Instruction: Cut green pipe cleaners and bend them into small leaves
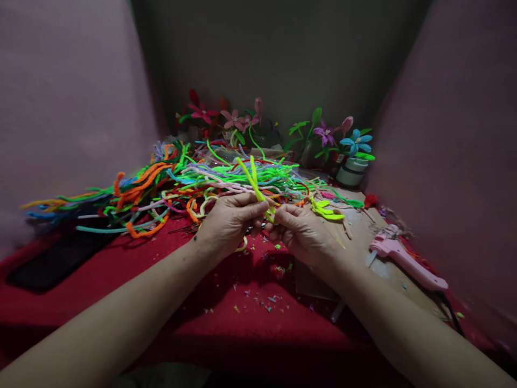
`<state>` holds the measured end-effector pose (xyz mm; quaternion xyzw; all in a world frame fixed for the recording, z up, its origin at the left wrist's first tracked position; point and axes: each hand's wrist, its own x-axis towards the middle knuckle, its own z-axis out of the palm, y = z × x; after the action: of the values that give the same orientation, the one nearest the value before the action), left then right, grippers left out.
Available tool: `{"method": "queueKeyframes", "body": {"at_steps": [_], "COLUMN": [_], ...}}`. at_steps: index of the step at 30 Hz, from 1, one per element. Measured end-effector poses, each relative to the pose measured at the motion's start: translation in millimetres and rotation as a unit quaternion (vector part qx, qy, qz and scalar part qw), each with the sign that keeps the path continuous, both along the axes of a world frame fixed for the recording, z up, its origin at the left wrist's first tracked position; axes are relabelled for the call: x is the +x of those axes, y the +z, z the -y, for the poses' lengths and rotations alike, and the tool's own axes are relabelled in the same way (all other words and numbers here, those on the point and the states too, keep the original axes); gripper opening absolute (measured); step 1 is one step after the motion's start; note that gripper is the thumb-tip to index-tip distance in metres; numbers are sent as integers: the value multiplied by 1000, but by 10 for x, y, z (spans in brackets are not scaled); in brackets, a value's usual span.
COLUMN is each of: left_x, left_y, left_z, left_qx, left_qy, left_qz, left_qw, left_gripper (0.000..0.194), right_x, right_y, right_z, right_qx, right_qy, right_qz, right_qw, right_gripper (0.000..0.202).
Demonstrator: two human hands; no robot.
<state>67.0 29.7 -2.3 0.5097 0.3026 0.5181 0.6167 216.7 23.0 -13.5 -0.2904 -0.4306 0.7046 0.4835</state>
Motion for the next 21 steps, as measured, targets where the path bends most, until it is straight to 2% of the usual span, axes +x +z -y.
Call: {"method": "queueKeyframes", "body": {"at_steps": [6,13,17,21], "left_x": [33,71,72,61], "left_y": [10,49,89,110], "left_z": [1,61,90,109], "left_qx": [-15,31,84,107], "left_qy": [8,53,114,134], "left_qz": [33,-12,-65,-100], "left_qw": [999,998,988,980], "left_gripper": [15,12,13,13], "right_x": [-41,-50,-36,-21], "right_y": [-33,1,19,-27], "right_z": [15,33,34,19], "right_qx": [-18,-1,-6,25], "right_qy": [-13,-30,-19,-17], "right_qz": [18,9,51,95], "right_qw": [1000,1000,999,995], "right_gripper": [30,25,16,17]}}
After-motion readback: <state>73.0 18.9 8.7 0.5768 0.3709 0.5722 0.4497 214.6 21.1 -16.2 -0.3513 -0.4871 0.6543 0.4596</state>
